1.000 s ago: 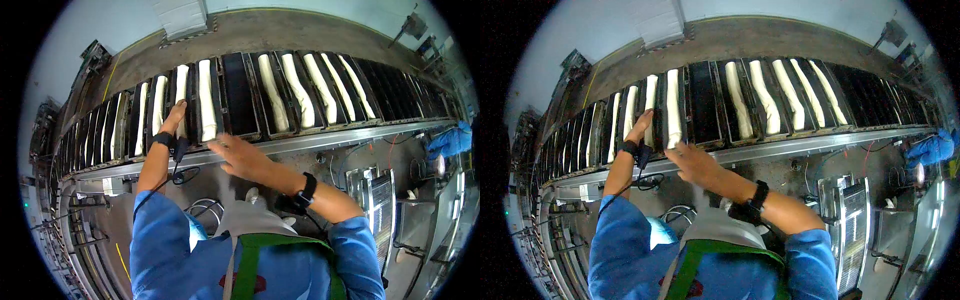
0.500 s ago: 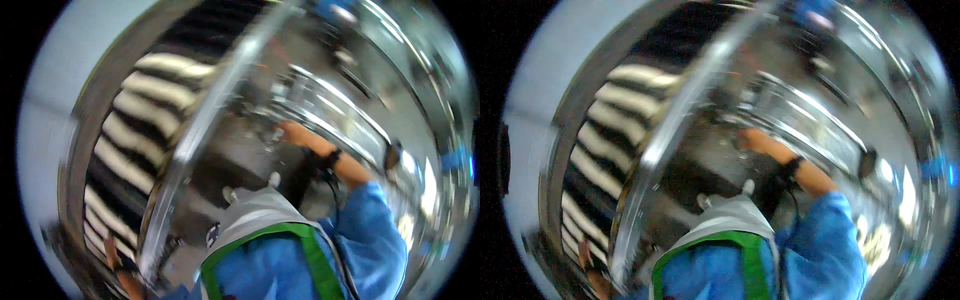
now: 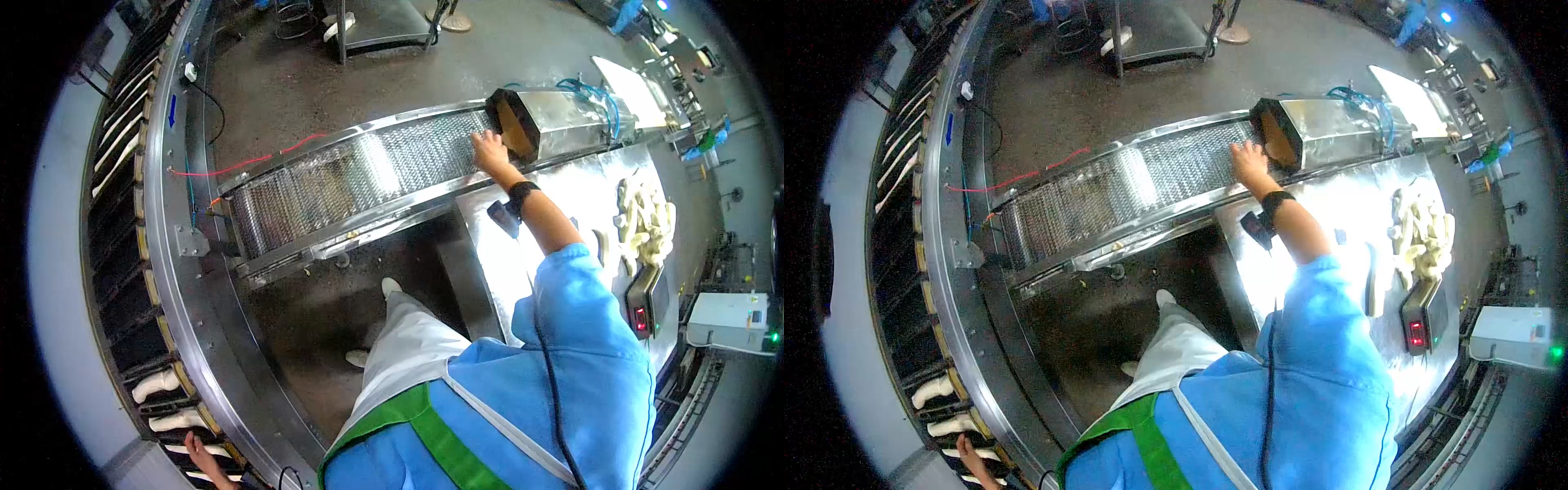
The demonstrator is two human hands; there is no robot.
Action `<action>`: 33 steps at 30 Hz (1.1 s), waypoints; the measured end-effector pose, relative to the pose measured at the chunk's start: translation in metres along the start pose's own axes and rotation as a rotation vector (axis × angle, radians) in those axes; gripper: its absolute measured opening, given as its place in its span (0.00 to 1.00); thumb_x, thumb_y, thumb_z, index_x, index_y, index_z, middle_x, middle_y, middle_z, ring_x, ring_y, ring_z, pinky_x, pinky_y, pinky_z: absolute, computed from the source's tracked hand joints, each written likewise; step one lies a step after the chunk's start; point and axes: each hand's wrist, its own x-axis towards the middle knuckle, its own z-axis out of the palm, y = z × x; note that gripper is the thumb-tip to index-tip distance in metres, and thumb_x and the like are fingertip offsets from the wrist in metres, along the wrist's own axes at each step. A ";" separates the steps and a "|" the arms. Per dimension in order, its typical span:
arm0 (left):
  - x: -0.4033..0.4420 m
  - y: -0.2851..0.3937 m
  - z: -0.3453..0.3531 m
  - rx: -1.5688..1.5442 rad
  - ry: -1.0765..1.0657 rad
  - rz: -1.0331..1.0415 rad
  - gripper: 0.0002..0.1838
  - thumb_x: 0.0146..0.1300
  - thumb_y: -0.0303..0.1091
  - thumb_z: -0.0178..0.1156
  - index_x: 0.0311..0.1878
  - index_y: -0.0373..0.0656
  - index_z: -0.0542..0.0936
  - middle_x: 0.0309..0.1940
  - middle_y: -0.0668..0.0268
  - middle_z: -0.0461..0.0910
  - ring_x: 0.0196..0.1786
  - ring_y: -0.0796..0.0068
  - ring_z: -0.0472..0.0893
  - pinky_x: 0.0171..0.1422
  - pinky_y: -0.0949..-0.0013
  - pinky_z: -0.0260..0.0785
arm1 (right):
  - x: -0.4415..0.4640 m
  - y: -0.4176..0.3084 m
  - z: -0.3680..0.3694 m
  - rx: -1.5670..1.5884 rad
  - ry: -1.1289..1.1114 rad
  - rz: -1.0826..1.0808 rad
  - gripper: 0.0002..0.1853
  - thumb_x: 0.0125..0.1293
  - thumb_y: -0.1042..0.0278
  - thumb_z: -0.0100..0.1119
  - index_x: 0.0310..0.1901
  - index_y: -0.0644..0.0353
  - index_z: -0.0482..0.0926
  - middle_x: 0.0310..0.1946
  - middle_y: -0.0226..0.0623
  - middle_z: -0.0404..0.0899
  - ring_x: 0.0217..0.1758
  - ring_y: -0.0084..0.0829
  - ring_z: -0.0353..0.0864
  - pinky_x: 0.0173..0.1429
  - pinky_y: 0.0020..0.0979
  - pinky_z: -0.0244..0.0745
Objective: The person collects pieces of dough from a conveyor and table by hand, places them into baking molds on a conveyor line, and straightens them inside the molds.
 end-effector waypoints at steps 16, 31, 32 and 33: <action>-0.084 0.063 0.059 0.075 0.342 -0.117 0.11 0.51 0.35 0.50 0.37 0.45 0.74 0.38 0.60 0.72 0.46 0.60 0.67 0.53 0.65 0.54 | 0.074 0.045 -0.057 0.068 0.004 -0.434 0.21 0.36 0.72 0.56 0.38 0.65 0.69 0.25 0.47 0.71 0.29 0.45 0.71 0.32 0.37 0.66; -0.076 0.050 0.054 -0.299 0.464 -0.017 0.18 0.49 0.31 0.54 0.46 0.45 0.69 0.51 0.57 0.62 0.48 0.59 0.64 0.48 0.63 0.59 | -0.129 -0.350 -0.379 1.424 -0.001 -1.049 0.19 0.50 0.66 0.55 0.44 0.61 0.65 0.34 0.33 0.68 0.38 0.24 0.68 0.43 0.25 0.63; -0.069 0.050 0.049 -0.341 0.448 0.022 0.19 0.49 0.31 0.54 0.47 0.43 0.67 0.51 0.56 0.62 0.49 0.57 0.64 0.49 0.63 0.58 | -0.159 -0.388 -0.373 1.466 0.029 -1.093 0.17 0.50 0.67 0.55 0.42 0.61 0.66 0.33 0.33 0.68 0.36 0.22 0.68 0.40 0.23 0.65; -0.061 0.049 0.047 -0.383 0.431 0.059 0.20 0.50 0.32 0.54 0.48 0.41 0.66 0.52 0.55 0.62 0.49 0.56 0.63 0.49 0.63 0.58 | -0.186 -0.423 -0.367 1.470 -0.106 -1.048 0.17 0.49 0.69 0.56 0.41 0.61 0.65 0.33 0.35 0.68 0.35 0.22 0.68 0.38 0.23 0.65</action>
